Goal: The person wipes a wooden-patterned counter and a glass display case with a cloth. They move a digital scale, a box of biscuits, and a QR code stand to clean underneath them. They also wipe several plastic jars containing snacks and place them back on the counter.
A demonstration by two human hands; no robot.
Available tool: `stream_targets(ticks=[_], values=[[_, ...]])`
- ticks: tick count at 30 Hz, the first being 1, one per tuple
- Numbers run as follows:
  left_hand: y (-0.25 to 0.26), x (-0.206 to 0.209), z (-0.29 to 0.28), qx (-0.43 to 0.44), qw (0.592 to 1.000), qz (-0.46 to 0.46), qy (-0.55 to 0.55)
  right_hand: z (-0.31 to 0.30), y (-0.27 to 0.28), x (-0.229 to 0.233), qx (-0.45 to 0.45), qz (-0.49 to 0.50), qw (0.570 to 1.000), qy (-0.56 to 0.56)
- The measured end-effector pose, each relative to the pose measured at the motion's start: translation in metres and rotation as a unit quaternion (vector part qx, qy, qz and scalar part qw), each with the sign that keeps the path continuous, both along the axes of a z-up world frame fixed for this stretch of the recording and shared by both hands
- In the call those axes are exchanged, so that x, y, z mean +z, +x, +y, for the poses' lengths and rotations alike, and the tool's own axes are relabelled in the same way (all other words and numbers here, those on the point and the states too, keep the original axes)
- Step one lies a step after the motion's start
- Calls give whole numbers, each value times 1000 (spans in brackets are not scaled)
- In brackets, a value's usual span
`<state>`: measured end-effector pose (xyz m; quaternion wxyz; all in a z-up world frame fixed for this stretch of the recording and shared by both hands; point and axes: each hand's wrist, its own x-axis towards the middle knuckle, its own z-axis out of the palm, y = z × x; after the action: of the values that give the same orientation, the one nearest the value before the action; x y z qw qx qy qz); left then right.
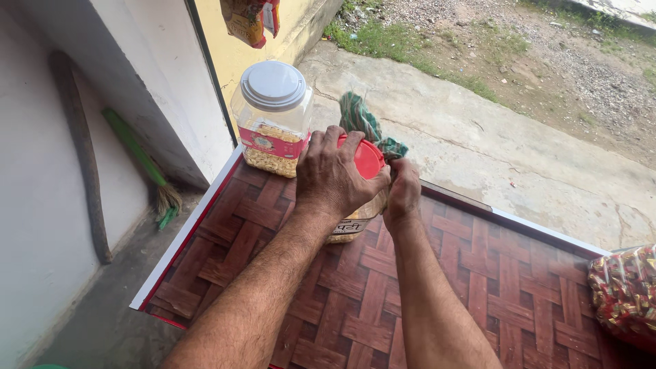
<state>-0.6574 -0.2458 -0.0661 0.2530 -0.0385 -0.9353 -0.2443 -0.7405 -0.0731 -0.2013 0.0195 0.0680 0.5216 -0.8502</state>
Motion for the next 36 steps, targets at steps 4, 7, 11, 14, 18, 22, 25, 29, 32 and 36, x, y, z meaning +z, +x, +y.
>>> stream_targets(ticks=[4, 7, 11, 14, 18, 22, 25, 29, 32, 36], values=[[1, 4, 4, 0, 1000, 5, 5, -24, 61, -35, -36, -151, 975, 160], [-7, 7, 0, 2, 1000, 28, 5, -20, 55, -24, -2, -130, 981, 141], [-5, -1, 4, -7, 1000, 4, 19, 8, 10, 37, 3, 25, 992, 125], [-4, 1, 0, -4, 1000, 2, 13, -15, 17, 67, -10, 97, 977, 192], [-1, 5, 2, 4, 1000, -3, 14, -60, 87, 77, -168, 165, 931, 280], [-4, 5, 0, 4, 999, -35, 8, -86, 149, 60, -229, 309, 824, 415], [-3, 2, 7, 1, 999, -45, -1, -76, 127, 54, -231, 234, 846, 419], [-3, 4, 2, 18, 997, -78, -8, -71, 81, 57, -210, 41, 942, 258], [-3, 4, 4, 13, 997, -80, 8, -100, 117, 41, -276, 75, 899, 331], [-6, 12, 4, 22, 993, -115, -8, -125, 166, 29, -204, 241, 867, 385]])
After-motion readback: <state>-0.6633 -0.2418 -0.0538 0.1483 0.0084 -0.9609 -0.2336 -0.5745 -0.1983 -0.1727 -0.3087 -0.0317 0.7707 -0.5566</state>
